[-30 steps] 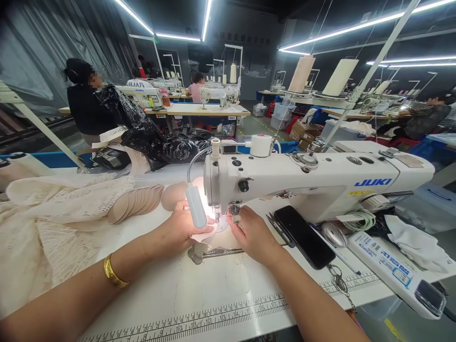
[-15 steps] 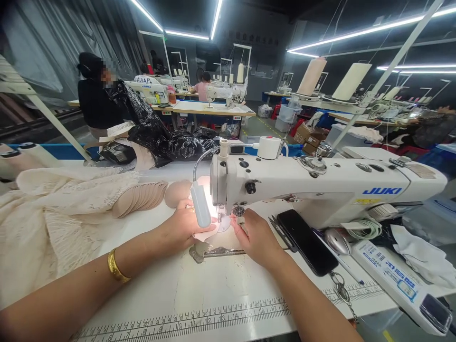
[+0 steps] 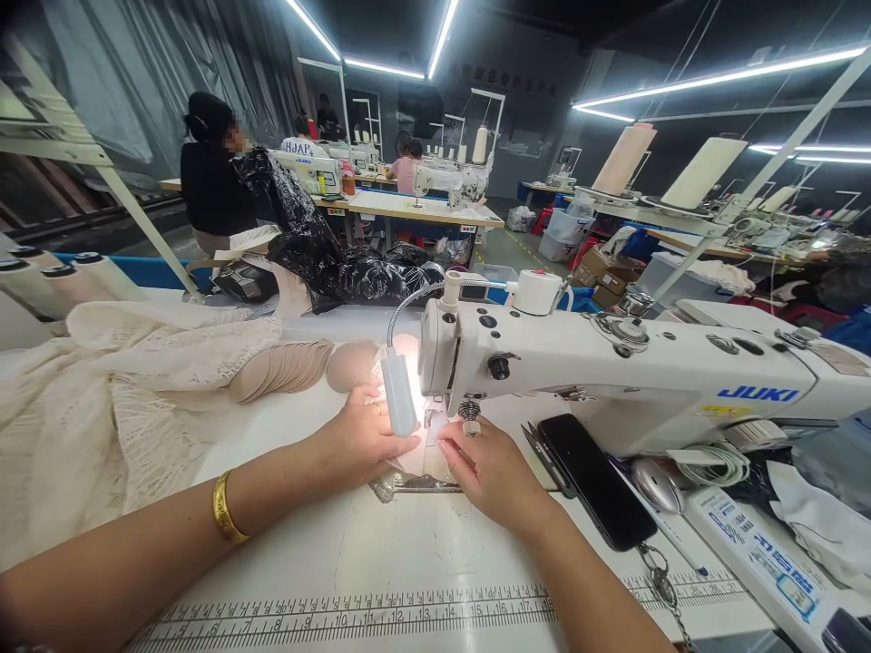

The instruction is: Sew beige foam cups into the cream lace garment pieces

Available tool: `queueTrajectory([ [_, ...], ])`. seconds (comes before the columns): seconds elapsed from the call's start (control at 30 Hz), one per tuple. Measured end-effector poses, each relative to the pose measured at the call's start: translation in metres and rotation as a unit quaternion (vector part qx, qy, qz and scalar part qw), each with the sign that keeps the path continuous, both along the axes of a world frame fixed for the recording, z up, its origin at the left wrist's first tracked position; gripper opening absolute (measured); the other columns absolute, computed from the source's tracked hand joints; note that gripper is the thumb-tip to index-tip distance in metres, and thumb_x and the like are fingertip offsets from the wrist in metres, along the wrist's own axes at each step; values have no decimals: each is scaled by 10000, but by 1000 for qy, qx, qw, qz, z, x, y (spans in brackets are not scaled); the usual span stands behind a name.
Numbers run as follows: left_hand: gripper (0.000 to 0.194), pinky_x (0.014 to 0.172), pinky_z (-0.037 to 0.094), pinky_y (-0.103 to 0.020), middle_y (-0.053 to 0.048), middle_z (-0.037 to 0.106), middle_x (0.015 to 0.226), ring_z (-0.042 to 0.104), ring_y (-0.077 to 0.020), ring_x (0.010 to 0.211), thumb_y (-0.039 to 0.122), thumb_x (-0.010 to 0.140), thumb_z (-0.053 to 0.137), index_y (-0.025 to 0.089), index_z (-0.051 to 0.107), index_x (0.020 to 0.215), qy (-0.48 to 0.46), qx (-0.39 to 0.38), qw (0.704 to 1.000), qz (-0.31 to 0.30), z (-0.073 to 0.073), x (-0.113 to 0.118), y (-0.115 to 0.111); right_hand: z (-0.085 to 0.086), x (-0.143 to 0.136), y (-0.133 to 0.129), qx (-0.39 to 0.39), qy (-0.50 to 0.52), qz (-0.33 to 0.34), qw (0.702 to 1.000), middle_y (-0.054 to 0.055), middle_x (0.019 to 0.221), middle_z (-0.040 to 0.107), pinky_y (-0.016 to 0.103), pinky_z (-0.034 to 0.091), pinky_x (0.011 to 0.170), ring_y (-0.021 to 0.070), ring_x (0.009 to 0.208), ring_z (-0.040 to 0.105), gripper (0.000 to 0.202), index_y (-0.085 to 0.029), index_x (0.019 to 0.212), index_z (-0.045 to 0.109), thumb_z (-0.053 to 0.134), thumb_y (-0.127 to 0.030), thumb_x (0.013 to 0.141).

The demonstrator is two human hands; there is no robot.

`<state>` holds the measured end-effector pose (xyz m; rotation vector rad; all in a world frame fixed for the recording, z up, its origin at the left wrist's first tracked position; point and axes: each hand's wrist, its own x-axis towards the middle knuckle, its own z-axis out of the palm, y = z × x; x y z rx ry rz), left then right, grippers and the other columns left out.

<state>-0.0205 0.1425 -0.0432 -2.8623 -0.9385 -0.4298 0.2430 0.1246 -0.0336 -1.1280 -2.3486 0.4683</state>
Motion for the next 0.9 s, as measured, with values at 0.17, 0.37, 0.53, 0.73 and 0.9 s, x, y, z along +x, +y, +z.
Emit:
queueTrajectory([
  [0.17, 151, 1017, 271, -515, -11, 721, 909, 617, -210, 842, 186, 994, 535, 191, 617, 868, -23, -2, 999, -34, 5, 2, -11, 3, -3, -2, -12, -20, 81, 996, 29, 839, 659, 354, 462, 751, 213, 800, 596, 230, -238, 995, 684, 465, -219, 1061],
  [0.37, 177, 980, 273, -461, 44, 638, 791, 473, -130, 661, 186, 984, 565, 189, 580, 807, -58, 35, 996, -63, 7, 5, -21, 2, -4, -3, -2, -61, 94, 994, 26, 832, 603, 314, 411, 684, 194, 770, 548, 235, -220, 906, 678, 491, -185, 1044],
  [0.53, 192, 956, 300, -464, 50, 594, 737, 440, -126, 648, 97, 937, 529, 176, 532, 761, -68, 61, 994, -59, 3, 9, -15, -2, -4, 0, 0, -52, 64, 997, 35, 848, 630, 310, 420, 684, 208, 812, 584, 215, -236, 983, 690, 490, -192, 1049],
  [0.73, 164, 906, 336, -499, 25, 586, 704, 513, -168, 695, 108, 919, 565, 177, 581, 771, -38, 41, 998, -17, 5, 12, 1, -12, -5, 5, 2, -59, 18, 998, 40, 884, 663, 318, 460, 711, 226, 860, 617, 198, -260, 1056, 684, 489, -228, 1056],
  [0.9, 219, 931, 342, -516, -9, 662, 793, 591, -209, 787, 146, 983, 548, 193, 662, 802, -30, 18, 999, 3, 8, 12, 12, -20, -9, 10, 5, -78, -19, 997, 29, 858, 653, 295, 420, 643, 230, 842, 613, 170, -259, 1036, 647, 478, -240, 1044],
])
